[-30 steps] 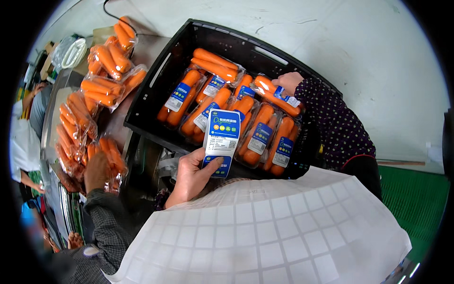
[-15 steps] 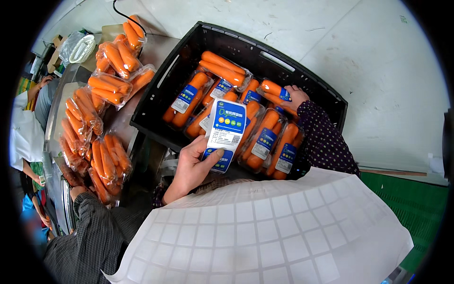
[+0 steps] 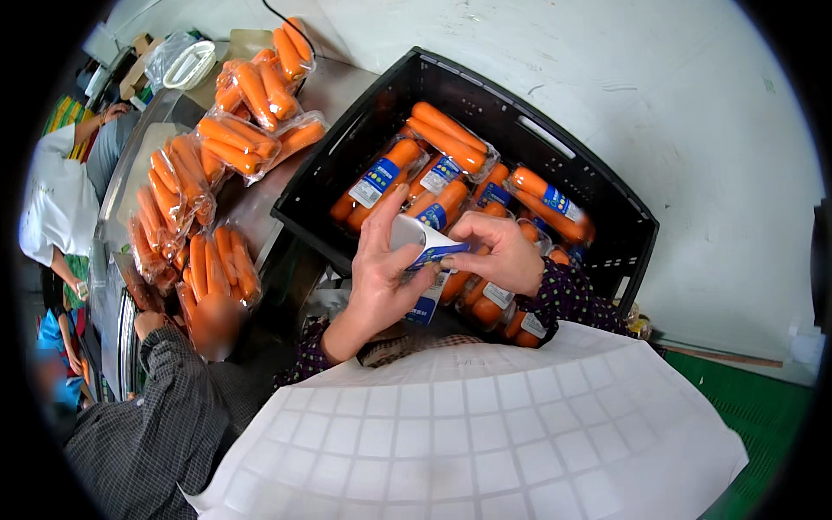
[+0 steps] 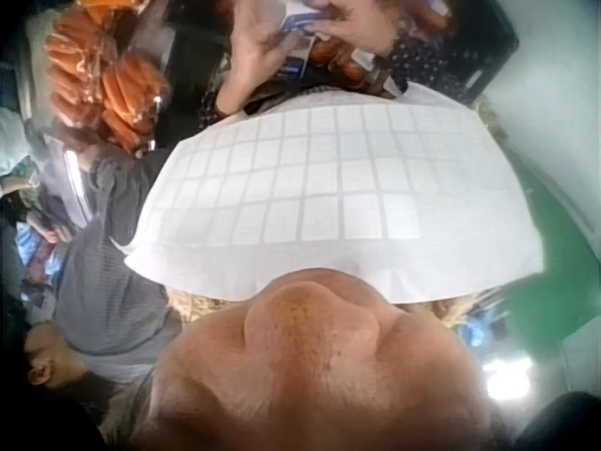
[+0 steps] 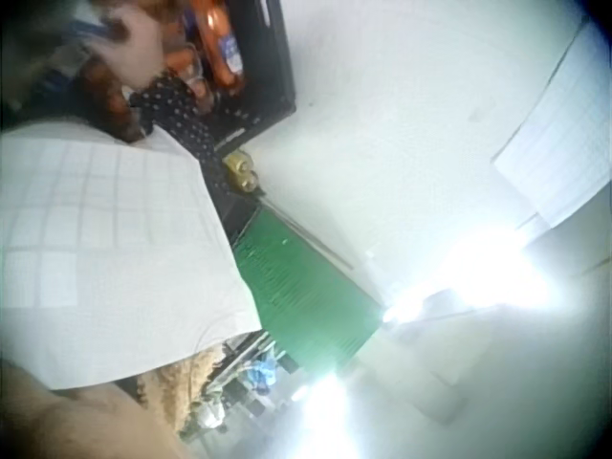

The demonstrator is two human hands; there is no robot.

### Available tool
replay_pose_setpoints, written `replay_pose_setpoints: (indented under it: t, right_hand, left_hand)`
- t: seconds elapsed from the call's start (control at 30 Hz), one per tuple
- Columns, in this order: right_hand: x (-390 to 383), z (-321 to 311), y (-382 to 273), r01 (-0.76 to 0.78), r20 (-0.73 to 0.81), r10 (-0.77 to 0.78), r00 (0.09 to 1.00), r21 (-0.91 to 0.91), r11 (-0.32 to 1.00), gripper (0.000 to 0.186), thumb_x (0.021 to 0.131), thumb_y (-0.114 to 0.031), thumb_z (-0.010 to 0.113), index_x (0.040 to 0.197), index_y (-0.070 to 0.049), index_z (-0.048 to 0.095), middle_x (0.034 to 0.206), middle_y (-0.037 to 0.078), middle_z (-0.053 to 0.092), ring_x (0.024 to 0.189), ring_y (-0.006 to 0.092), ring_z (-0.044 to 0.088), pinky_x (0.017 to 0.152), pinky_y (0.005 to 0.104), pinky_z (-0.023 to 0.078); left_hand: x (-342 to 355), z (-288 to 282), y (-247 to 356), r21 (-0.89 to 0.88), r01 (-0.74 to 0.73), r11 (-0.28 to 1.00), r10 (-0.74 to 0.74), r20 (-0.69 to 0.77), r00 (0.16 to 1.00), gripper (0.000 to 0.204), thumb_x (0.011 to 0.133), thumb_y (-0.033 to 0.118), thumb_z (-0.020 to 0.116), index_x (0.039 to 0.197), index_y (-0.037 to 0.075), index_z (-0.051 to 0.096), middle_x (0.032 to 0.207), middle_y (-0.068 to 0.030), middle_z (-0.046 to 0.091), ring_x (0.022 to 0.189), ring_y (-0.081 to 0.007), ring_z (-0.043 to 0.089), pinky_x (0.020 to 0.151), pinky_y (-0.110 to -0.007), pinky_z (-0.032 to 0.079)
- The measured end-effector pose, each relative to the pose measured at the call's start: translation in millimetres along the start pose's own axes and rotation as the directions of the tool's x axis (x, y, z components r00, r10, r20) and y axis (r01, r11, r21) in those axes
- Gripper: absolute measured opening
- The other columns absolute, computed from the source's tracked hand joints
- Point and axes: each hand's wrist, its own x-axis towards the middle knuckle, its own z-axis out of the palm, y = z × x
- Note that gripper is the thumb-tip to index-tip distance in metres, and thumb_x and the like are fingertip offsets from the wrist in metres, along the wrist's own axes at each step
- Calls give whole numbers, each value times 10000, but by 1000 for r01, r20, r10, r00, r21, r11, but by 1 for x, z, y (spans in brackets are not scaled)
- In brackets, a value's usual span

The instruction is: The person applies blue and white labels to pre-packaged bags of carrots. They peel labels from a sheet and stick them onto the plastic packaging, then place the labeled bags into a black crate. The person repeats this process for multiple bags of carrots.

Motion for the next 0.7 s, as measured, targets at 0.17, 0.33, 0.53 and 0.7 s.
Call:
replay_pose_setpoints:
  t: [0.17,0.33,0.53,0.7]
  right_hand:
    - [22,16,-18,195,-124,-218,968,-179,964,167,795,-5,721,952,-14,666,871,43,659,754,87,617,633,242,490]
    - [89,-21,-42,47,-175,-59,983,-71,996,131,846,-56,676,961,4,658,829,40,670,719,98,628,614,238,502]
    - [203,-122,77,-15,6,23,1000,-589,808,265,768,-81,746,952,-51,557,735,31,545,704,127,551,643,281,471]
    - [230,-115,150,-16,81,130,988,-788,615,411,644,-151,814,967,-64,576,878,191,655,875,373,646,742,417,514]
  left_hand:
    - [-11,-8,-7,-229,306,924,-297,76,952,231,724,22,780,942,28,706,1017,-153,657,899,-192,644,745,-275,502]
    - [-38,-6,-16,-342,573,745,-578,99,810,222,753,130,796,864,-35,697,673,-112,665,593,-86,596,550,-275,487]
    - [-50,-26,-21,-508,643,573,-720,63,691,181,807,84,740,942,-27,693,718,-87,659,632,-111,613,587,-277,491]
    - [-62,-38,-29,-481,584,654,-658,18,752,175,837,64,703,994,-11,686,863,-78,648,756,-139,604,678,-273,488]
